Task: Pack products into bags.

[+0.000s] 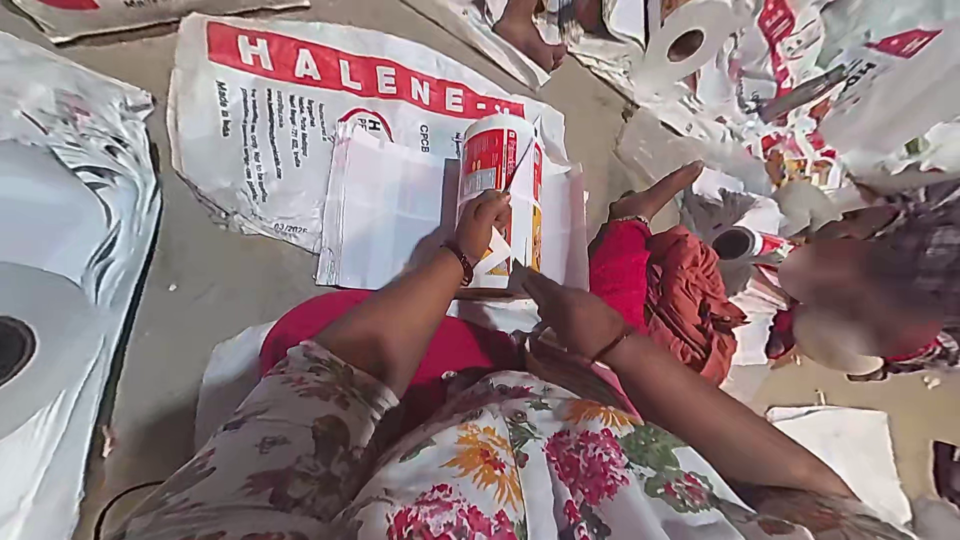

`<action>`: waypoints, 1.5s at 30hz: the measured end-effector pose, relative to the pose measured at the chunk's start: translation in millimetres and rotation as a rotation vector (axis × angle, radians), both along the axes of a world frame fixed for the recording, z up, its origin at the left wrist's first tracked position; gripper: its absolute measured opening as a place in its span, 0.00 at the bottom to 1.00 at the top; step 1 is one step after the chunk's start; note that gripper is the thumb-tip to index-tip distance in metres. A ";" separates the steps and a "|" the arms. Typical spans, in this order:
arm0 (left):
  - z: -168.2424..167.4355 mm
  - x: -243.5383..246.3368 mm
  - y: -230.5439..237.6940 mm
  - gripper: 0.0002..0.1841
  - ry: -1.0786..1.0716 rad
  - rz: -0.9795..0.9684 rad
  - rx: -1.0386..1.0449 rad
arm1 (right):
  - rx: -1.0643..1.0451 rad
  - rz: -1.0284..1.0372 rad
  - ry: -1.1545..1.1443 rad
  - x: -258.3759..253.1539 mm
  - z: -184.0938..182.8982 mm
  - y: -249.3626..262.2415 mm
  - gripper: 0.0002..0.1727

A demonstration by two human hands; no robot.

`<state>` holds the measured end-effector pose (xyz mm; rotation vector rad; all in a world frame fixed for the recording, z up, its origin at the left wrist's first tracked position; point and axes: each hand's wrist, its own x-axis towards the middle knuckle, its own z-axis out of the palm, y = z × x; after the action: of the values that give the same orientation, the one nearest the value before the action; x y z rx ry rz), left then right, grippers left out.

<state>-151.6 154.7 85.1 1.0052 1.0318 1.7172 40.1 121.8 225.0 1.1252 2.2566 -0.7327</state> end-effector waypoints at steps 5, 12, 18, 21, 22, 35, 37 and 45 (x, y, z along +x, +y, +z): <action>2.2 -9.4 2.0 0.19 -0.040 -0.056 -0.020 | 0.038 -0.232 0.167 -6.2 17.4 47.8 0.32; 3.4 -8.7 -6.5 0.19 0.023 -0.029 -0.088 | 0.092 -0.414 0.251 -76.6 -11.2 184.3 0.29; -2.1 -10.5 0.5 0.18 -0.067 -0.029 -0.046 | 0.145 -0.426 0.257 -107.5 -29.8 227.4 0.29; -2.6 -8.4 2.5 0.18 -0.093 -0.012 -0.017 | 0.154 -0.369 0.198 -112.9 -25.9 227.1 0.28; -2.3 -7.4 3.0 0.18 -0.110 0.001 -0.016 | 0.149 -0.350 0.176 -114.0 -23.3 227.5 0.28; 7.1 -4.5 -4.2 0.19 -0.176 0.087 -0.130 | 0.176 -0.390 0.154 -56.0 17.0 198.8 0.29; 4.1 -10.9 -4.8 0.21 -0.221 0.106 -0.112 | 0.175 -0.464 0.217 -67.5 12.6 206.7 0.29; -5.0 -25.6 -3.9 0.24 -0.410 0.119 0.003 | 0.108 -0.456 0.273 -103.0 -32.5 230.8 0.28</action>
<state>-177.2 150.8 80.1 0.5650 0.8329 1.9195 -62.9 352.5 192.5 1.7148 2.3015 -1.0018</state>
